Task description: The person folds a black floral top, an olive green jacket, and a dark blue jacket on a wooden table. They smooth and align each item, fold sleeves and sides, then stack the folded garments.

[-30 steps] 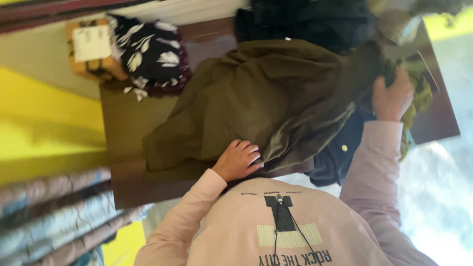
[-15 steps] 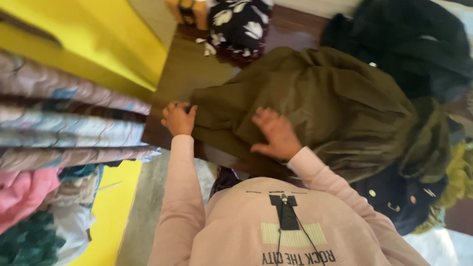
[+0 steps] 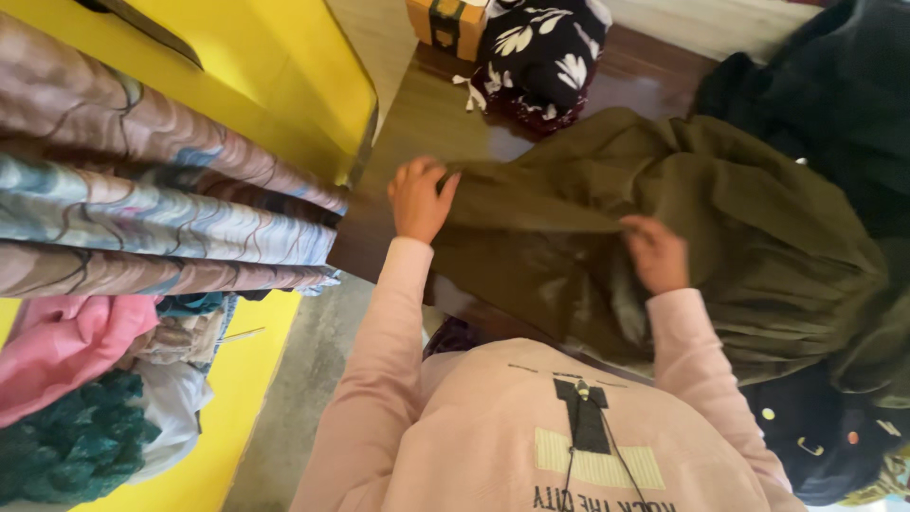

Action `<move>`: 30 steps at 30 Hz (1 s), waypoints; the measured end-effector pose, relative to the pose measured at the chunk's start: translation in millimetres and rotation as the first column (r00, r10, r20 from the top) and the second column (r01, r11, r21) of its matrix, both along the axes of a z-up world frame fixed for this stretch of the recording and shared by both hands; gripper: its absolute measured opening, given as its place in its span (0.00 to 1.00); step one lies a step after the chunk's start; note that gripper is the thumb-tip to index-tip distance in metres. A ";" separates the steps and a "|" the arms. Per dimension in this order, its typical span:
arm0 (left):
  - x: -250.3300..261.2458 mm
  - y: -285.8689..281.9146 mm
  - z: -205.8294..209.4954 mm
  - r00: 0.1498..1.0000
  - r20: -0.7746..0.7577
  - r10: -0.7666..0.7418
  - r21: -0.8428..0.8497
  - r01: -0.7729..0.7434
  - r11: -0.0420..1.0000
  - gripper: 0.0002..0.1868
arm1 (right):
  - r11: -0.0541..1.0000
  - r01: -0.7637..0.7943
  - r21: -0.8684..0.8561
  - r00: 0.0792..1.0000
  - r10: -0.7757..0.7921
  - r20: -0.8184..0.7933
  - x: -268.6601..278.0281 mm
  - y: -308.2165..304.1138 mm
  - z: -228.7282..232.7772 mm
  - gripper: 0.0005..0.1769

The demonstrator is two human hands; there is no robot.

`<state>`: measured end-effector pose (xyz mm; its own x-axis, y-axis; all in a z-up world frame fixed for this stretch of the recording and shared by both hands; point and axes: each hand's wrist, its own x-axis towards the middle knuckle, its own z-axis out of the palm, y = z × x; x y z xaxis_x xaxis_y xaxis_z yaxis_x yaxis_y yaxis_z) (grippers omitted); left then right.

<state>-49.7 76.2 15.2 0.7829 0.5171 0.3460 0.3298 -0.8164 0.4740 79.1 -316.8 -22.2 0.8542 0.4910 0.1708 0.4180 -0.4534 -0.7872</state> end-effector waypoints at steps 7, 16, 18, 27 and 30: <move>-9.2 42.3 30.8 0.945 0.012 -0.326 -0.283 0.316 0.906 0.15 | 0.876 -0.465 0.125 0.787 0.474 -0.395 -23.4 -9.2 63.3 0.15; -49.6 55.5 -25.1 0.944 -0.223 -0.243 -0.417 0.133 0.899 0.26 | 0.987 -0.124 -0.103 0.981 0.106 -0.163 -74.8 67.5 54.2 0.18; -34.6 46.9 -35.6 0.963 -0.192 -0.190 -0.337 0.117 0.934 0.25 | 0.997 -0.003 -0.074 0.999 0.000 -0.045 -64.7 82.9 50.0 0.18; -5.3 50.1 -60.0 0.982 0.060 -0.179 -0.266 0.188 0.945 0.12 | 0.913 0.193 -0.360 0.979 -0.153 0.137 2.7 110.2 20.3 0.15; -9.7 52.3 -61.4 0.971 0.091 -0.220 -0.176 0.233 0.956 0.12 | 0.941 0.303 -0.153 0.943 -0.273 0.190 -2.0 108.2 31.4 0.15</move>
